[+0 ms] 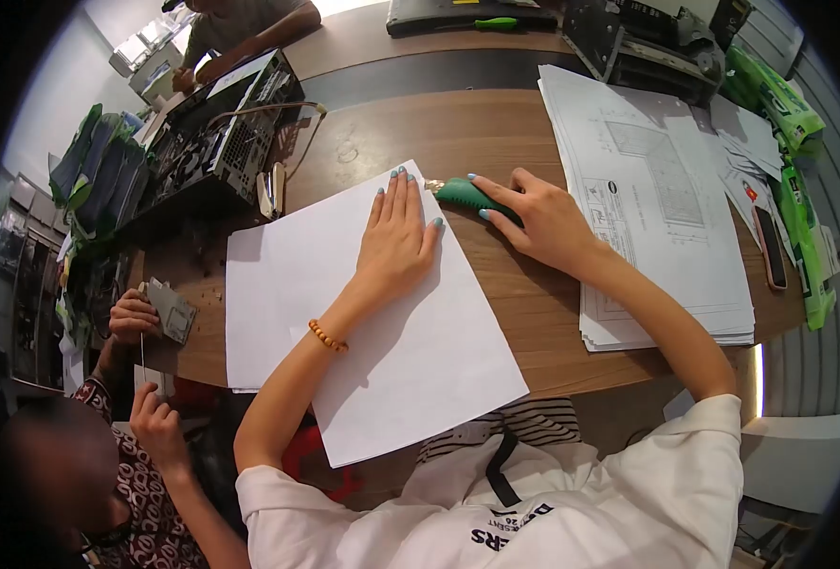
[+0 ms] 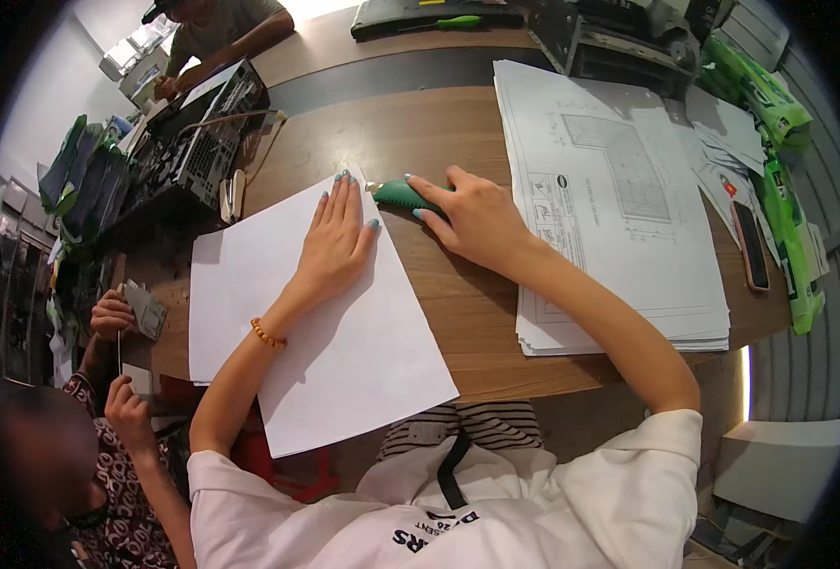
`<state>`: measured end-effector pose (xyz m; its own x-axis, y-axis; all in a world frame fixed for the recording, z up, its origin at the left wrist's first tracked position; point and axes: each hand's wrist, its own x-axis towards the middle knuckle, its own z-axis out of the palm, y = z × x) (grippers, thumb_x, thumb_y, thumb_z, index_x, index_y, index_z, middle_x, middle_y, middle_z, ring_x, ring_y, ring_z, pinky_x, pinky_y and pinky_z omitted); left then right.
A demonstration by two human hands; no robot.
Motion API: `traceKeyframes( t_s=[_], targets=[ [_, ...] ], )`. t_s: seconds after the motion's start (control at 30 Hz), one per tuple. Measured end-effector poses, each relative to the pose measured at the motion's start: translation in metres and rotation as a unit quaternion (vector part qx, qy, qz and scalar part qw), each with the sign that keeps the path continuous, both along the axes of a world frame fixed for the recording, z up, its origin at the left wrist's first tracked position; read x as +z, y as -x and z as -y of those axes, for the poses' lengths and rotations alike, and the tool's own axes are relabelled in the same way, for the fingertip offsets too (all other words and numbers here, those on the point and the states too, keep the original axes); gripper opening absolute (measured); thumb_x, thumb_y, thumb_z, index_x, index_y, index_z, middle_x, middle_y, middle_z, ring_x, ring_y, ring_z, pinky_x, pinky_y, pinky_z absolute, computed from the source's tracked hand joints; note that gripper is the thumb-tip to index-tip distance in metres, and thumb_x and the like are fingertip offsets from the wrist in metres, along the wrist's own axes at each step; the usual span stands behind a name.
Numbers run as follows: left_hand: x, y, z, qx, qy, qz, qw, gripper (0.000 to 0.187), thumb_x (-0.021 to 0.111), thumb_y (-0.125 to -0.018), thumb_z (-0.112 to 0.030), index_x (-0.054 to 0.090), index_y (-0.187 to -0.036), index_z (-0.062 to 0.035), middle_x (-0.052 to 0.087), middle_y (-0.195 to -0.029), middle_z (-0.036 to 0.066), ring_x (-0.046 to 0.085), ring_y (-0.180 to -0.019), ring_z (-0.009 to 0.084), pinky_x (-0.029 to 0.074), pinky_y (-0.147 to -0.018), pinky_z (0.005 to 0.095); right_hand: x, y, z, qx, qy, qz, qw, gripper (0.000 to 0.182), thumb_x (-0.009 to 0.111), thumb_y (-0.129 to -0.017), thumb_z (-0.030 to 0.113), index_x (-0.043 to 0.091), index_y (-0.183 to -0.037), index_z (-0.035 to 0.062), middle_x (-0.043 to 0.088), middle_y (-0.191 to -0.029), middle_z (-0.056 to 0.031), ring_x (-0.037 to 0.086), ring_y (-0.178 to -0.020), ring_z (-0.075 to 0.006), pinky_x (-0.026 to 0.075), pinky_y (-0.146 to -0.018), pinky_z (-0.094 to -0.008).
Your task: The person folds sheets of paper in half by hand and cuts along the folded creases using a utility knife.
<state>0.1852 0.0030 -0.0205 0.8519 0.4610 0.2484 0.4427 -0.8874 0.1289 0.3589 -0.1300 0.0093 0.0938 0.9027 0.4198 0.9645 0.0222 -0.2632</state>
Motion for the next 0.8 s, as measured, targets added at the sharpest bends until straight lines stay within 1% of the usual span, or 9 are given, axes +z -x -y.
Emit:
traceKeyframes(
  t_s=[0.1, 0.2, 0.4, 0.47, 0.57, 0.63, 0.7, 0.8],
  targets=[
    [0.003, 0.0, 0.001, -0.002, 0.01, -0.003, 1.0, 0.058, 0.033, -0.091, -0.028, 0.022, -0.132, 0.0112, 0.02, -0.141, 0.026, 0.015, -0.134, 0.033, 0.012, -0.109, 0.0397, 0.0, -0.003, -0.002, 0.007, 0.002, 0.006, 1.0, 0.038, 0.057, -0.083, 0.024, 0.054, -0.119, 0.0134, 0.05, -0.077, -0.0129, 0.056, -0.066, -0.0256, 0.048, -0.061, -0.0358],
    [0.003, 0.001, 0.001, 0.002, 0.017, 0.0, 1.0, 0.058, 0.033, -0.091, -0.028, 0.021, -0.132, 0.011, 0.019, -0.141, 0.026, 0.015, -0.134, 0.0329, 0.012, -0.109, 0.0396, 0.0, -0.006, -0.002, 0.023, 0.011, -0.012, 1.0, 0.038, 0.057, -0.083, 0.025, 0.055, -0.119, 0.0141, 0.05, -0.078, -0.013, 0.056, -0.068, -0.0258, 0.048, -0.062, -0.0362],
    [0.002, 0.001, 0.001, -0.005, 0.018, 0.006, 1.0, 0.057, 0.033, -0.091, -0.027, 0.022, -0.132, 0.0107, 0.019, -0.141, 0.026, 0.015, -0.134, 0.0332, 0.012, -0.109, 0.0397, -0.009, -0.004, -0.012, 0.021, -0.023, 0.032, 0.999, 0.038, 0.057, -0.083, 0.024, 0.054, -0.12, 0.0154, 0.051, -0.08, -0.0131, 0.056, -0.069, -0.0268, 0.047, -0.063, -0.0362],
    [0.002, 0.001, 0.001, -0.004, 0.021, 0.01, 1.0, 0.057, 0.033, -0.091, -0.027, 0.022, -0.132, 0.0107, 0.02, -0.141, 0.026, 0.016, -0.134, 0.0333, 0.012, -0.109, 0.0397, -0.011, -0.007, -0.012, 0.024, -0.038, 0.051, 0.998, 0.045, 0.06, -0.082, 0.021, 0.05, -0.125, 0.0178, 0.05, -0.08, -0.0115, 0.054, -0.066, -0.0243, 0.046, -0.062, -0.0349],
    [0.003, 0.002, 0.0, 0.001, 0.027, 0.009, 1.0, 0.057, 0.033, -0.091, -0.027, 0.022, -0.132, 0.0106, 0.02, -0.141, 0.026, 0.016, -0.133, 0.0335, 0.013, -0.109, 0.0396, -0.006, -0.011, -0.01, 0.023, -0.033, 0.051, 0.998, 0.045, 0.059, -0.082, 0.021, 0.05, -0.125, 0.0181, 0.05, -0.08, -0.0115, 0.054, -0.066, -0.0246, 0.046, -0.063, -0.0352],
    [0.001, 0.001, -0.001, -0.011, 0.016, 0.033, 0.999, 0.059, 0.035, -0.09, -0.029, 0.026, -0.13, 0.0134, 0.025, -0.138, 0.028, 0.02, -0.132, 0.034, 0.014, -0.109, 0.0405, -0.004, -0.014, -0.008, 0.022, -0.023, 0.043, 0.999, 0.045, 0.059, -0.082, 0.021, 0.05, -0.125, 0.0183, 0.049, -0.079, -0.0114, 0.054, -0.066, -0.0246, 0.046, -0.063, -0.035],
    [0.0, 0.001, 0.0, -0.009, 0.017, 0.031, 0.999, 0.059, 0.035, -0.09, -0.029, 0.026, -0.13, 0.0136, 0.025, -0.138, 0.028, 0.02, -0.132, 0.0341, 0.014, -0.109, 0.0404, -0.004, -0.016, -0.008, 0.018, -0.011, 0.037, 0.999, 0.045, 0.059, -0.082, 0.02, 0.05, -0.125, 0.0186, 0.049, -0.079, -0.0113, 0.054, -0.066, -0.0246, 0.046, -0.063, -0.0349],
    [0.001, 0.0, 0.0, -0.007, 0.009, 0.025, 1.0, 0.059, 0.035, -0.09, -0.029, 0.026, -0.129, 0.0138, 0.026, -0.138, 0.028, 0.02, -0.132, 0.0341, 0.014, -0.109, 0.0404, -0.008, -0.015, -0.021, 0.033, -0.027, 0.038, 0.998, 0.044, 0.059, -0.082, 0.02, 0.05, -0.125, 0.0188, 0.049, -0.078, -0.0114, 0.054, -0.066, -0.0244, 0.046, -0.062, -0.0341]
  ],
)
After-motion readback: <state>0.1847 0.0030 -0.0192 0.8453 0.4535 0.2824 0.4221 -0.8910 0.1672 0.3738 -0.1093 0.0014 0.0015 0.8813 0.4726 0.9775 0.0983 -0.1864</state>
